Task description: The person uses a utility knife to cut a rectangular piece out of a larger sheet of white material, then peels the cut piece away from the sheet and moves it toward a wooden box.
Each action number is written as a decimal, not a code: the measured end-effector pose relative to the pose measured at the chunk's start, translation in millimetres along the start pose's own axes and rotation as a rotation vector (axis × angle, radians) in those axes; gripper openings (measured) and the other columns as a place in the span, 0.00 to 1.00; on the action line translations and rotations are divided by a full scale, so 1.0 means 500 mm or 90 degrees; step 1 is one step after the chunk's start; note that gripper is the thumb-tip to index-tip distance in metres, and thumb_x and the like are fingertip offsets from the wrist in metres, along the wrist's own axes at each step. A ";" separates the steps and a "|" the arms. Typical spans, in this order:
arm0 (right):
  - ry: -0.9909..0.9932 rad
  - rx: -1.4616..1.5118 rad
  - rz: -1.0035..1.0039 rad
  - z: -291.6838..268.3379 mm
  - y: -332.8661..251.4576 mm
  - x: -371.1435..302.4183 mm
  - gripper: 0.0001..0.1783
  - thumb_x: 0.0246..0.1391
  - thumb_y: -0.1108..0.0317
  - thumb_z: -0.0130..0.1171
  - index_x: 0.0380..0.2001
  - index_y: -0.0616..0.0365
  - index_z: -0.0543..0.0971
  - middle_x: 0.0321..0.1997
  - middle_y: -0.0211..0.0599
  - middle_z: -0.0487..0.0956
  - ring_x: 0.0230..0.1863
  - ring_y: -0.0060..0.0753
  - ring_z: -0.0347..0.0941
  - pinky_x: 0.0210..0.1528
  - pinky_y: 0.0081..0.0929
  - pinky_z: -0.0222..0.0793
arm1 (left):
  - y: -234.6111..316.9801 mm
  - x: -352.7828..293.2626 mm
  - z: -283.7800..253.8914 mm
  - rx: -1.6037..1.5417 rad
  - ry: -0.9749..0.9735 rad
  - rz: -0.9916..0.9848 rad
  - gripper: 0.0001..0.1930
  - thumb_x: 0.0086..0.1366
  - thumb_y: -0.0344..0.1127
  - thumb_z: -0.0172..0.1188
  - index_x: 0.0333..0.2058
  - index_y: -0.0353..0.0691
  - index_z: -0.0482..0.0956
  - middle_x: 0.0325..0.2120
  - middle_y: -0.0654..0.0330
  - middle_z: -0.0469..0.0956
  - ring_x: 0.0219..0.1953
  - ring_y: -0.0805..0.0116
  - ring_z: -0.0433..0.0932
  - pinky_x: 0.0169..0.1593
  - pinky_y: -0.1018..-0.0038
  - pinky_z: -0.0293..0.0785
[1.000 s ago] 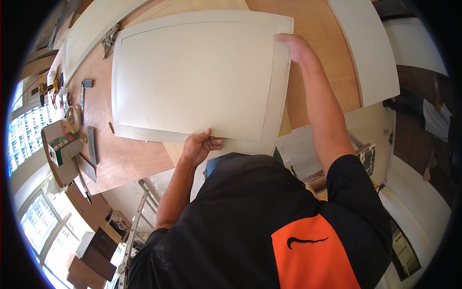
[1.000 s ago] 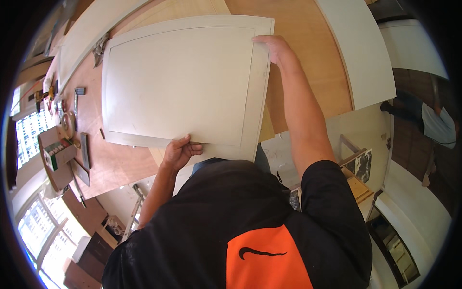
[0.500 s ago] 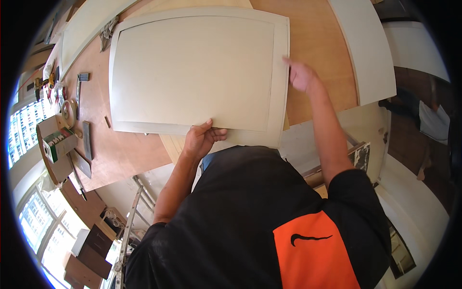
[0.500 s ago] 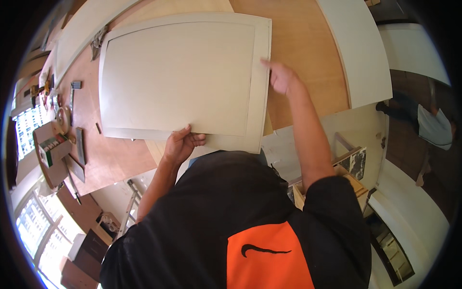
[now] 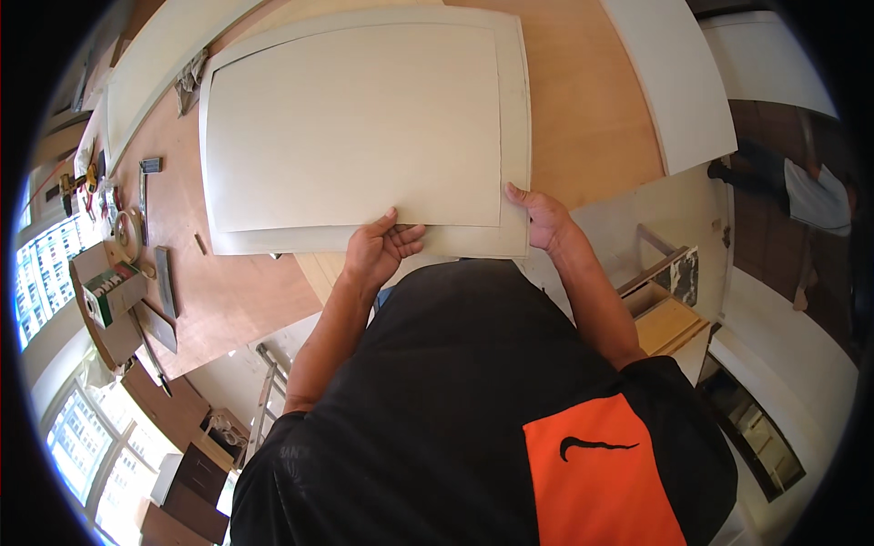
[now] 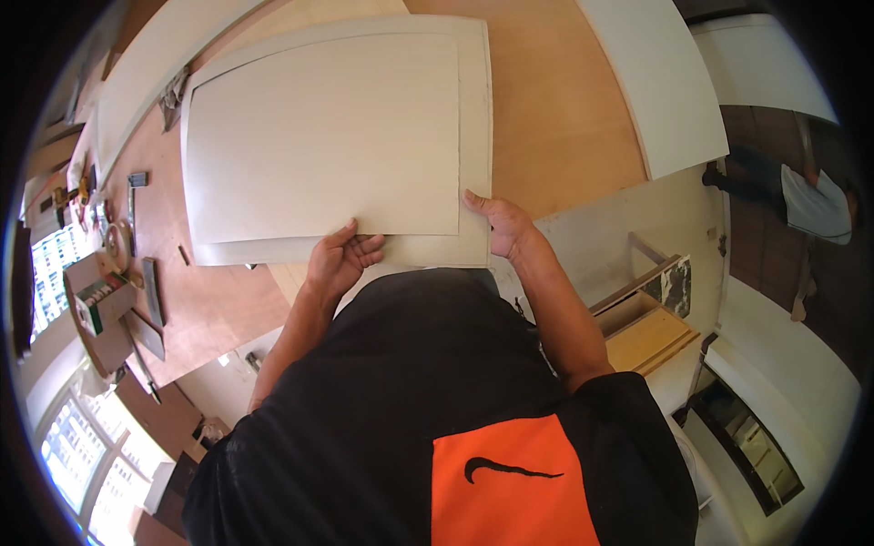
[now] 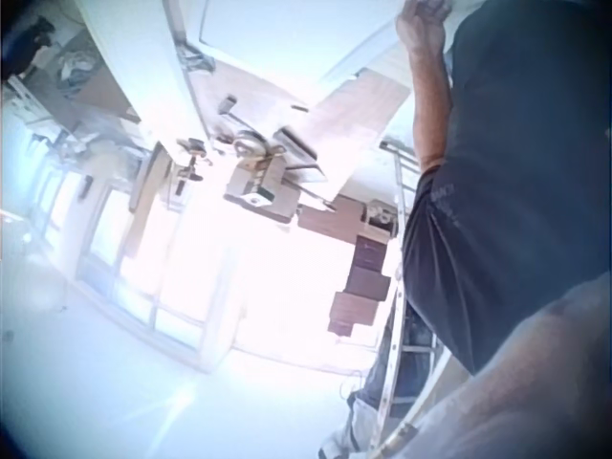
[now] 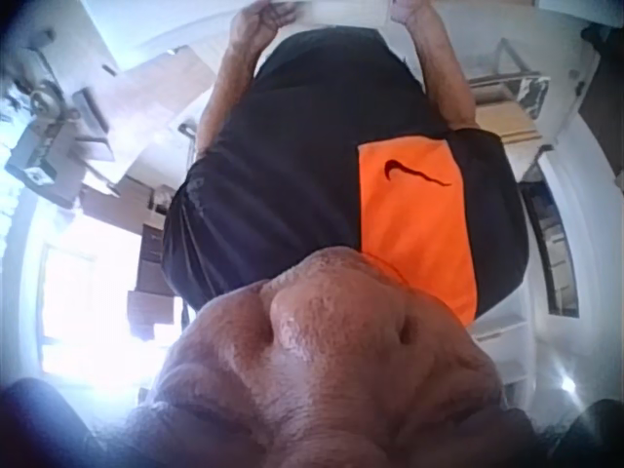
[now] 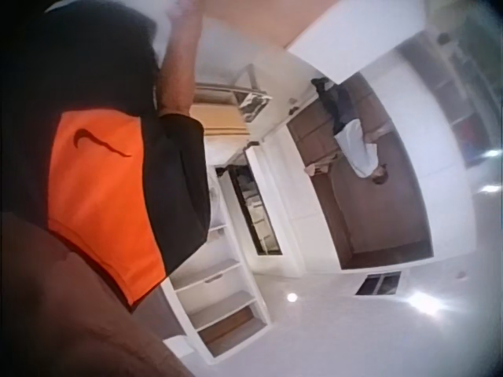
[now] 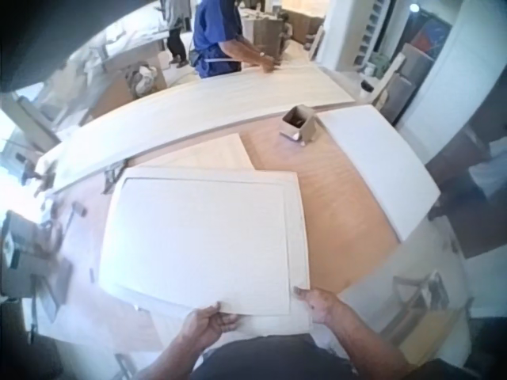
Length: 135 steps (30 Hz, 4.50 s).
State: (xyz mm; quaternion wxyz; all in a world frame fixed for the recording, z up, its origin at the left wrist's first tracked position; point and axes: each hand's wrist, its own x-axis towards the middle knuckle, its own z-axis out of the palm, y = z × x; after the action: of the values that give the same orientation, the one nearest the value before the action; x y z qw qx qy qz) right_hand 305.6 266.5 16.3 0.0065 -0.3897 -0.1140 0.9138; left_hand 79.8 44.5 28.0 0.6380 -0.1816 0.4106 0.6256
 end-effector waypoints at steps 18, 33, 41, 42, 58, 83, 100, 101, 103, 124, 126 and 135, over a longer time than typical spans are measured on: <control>0.409 -0.691 -0.439 0.014 0.032 0.023 0.18 0.43 0.65 0.65 0.30 0.74 0.80 0.25 0.46 0.82 0.28 0.33 0.78 0.34 0.34 0.73 | -0.007 -0.002 0.026 0.066 0.052 0.013 0.09 0.74 0.35 0.51 0.43 0.35 0.74 0.37 0.51 0.80 0.42 0.56 0.83 0.42 0.60 0.82; 0.249 -0.367 -0.239 -0.001 0.066 -0.022 0.18 0.47 0.76 0.66 0.42 0.72 0.78 0.36 0.43 0.82 0.35 0.33 0.80 0.40 0.31 0.77 | -0.006 0.010 0.027 0.064 0.019 0.004 0.11 0.75 0.37 0.49 0.44 0.34 0.74 0.38 0.50 0.81 0.43 0.56 0.83 0.44 0.60 0.81; 0.077 -0.117 -0.099 0.010 0.033 -0.058 0.20 0.50 0.78 0.64 0.48 0.72 0.77 0.42 0.46 0.82 0.42 0.39 0.81 0.48 0.37 0.78 | -0.001 0.007 0.014 0.015 0.003 -0.015 0.11 0.74 0.38 0.51 0.43 0.36 0.74 0.38 0.50 0.81 0.44 0.56 0.83 0.44 0.59 0.82; 0.019 -0.057 -0.080 0.013 0.030 -0.063 0.20 0.51 0.78 0.64 0.49 0.71 0.77 0.44 0.46 0.82 0.44 0.41 0.81 0.51 0.39 0.78 | 0.001 0.005 0.015 -0.004 0.005 -0.029 0.11 0.74 0.37 0.51 0.43 0.35 0.74 0.37 0.49 0.81 0.44 0.55 0.83 0.44 0.58 0.81; 0.069 -0.196 -0.152 0.003 0.057 -0.057 0.24 0.51 0.75 0.67 0.52 0.68 0.74 0.48 0.46 0.81 0.45 0.38 0.80 0.45 0.36 0.79 | -0.004 0.005 0.033 0.006 0.050 0.009 0.12 0.75 0.38 0.50 0.45 0.34 0.72 0.38 0.51 0.79 0.42 0.54 0.83 0.43 0.59 0.81; 0.222 0.164 -0.472 -0.013 0.138 -0.001 0.18 0.54 0.68 0.64 0.48 0.57 0.75 0.43 0.33 0.80 0.39 0.34 0.78 0.36 0.35 0.73 | -0.037 0.097 0.063 -0.023 -0.115 -0.136 0.10 0.74 0.40 0.50 0.45 0.42 0.75 0.46 0.51 0.81 0.46 0.53 0.82 0.50 0.54 0.79; 0.467 0.192 -0.555 0.032 0.100 0.035 0.22 0.47 0.75 0.67 0.47 0.70 0.76 0.46 0.42 0.79 0.45 0.34 0.77 0.49 0.33 0.73 | -0.023 0.085 0.085 0.194 -0.152 -0.005 0.21 0.74 0.47 0.50 0.49 0.32 0.73 0.42 0.52 0.80 0.44 0.54 0.82 0.46 0.58 0.80; 0.469 0.193 -0.554 0.035 0.097 0.024 0.22 0.47 0.75 0.67 0.47 0.70 0.76 0.46 0.42 0.79 0.45 0.34 0.77 0.49 0.33 0.73 | -0.018 0.086 0.085 0.194 -0.151 -0.007 0.21 0.74 0.47 0.50 0.49 0.32 0.73 0.42 0.52 0.80 0.44 0.54 0.82 0.46 0.58 0.80; 0.127 0.354 -0.476 0.043 0.092 0.003 0.24 0.51 0.76 0.65 0.53 0.65 0.74 0.52 0.39 0.78 0.53 0.36 0.74 0.57 0.35 0.70 | -0.003 0.085 0.084 -0.008 -0.127 -0.150 0.23 0.74 0.51 0.47 0.46 0.33 0.74 0.39 0.51 0.81 0.42 0.53 0.82 0.47 0.56 0.79; 0.057 0.224 -0.565 0.101 0.056 -0.014 0.25 0.52 0.78 0.63 0.54 0.66 0.73 0.53 0.41 0.78 0.54 0.39 0.75 0.60 0.38 0.69 | 0.039 0.021 0.164 0.025 -0.088 -0.035 0.19 0.76 0.47 0.46 0.47 0.34 0.72 0.39 0.51 0.81 0.41 0.55 0.82 0.46 0.55 0.79; 0.218 0.180 -0.559 0.095 0.077 0.017 0.24 0.50 0.78 0.64 0.52 0.67 0.75 0.51 0.42 0.79 0.50 0.38 0.77 0.55 0.37 0.72 | 0.031 0.032 0.153 0.063 -0.046 -0.019 0.18 0.76 0.46 0.45 0.47 0.35 0.72 0.39 0.51 0.81 0.41 0.55 0.82 0.45 0.55 0.79; 0.356 0.120 -0.481 0.078 0.098 0.041 0.26 0.49 0.75 0.67 0.53 0.66 0.75 0.53 0.44 0.79 0.52 0.42 0.76 0.53 0.41 0.73 | 0.026 0.056 0.102 0.108 -0.044 0.001 0.17 0.76 0.44 0.45 0.47 0.35 0.71 0.38 0.50 0.80 0.39 0.55 0.81 0.45 0.57 0.81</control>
State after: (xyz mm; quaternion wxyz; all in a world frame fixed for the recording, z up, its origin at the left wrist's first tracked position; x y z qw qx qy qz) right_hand 267.1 212.7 17.4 0.4037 -0.5494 -0.1579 0.7143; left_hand 79.1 102.8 41.3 0.6646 -0.1049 0.4398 0.5949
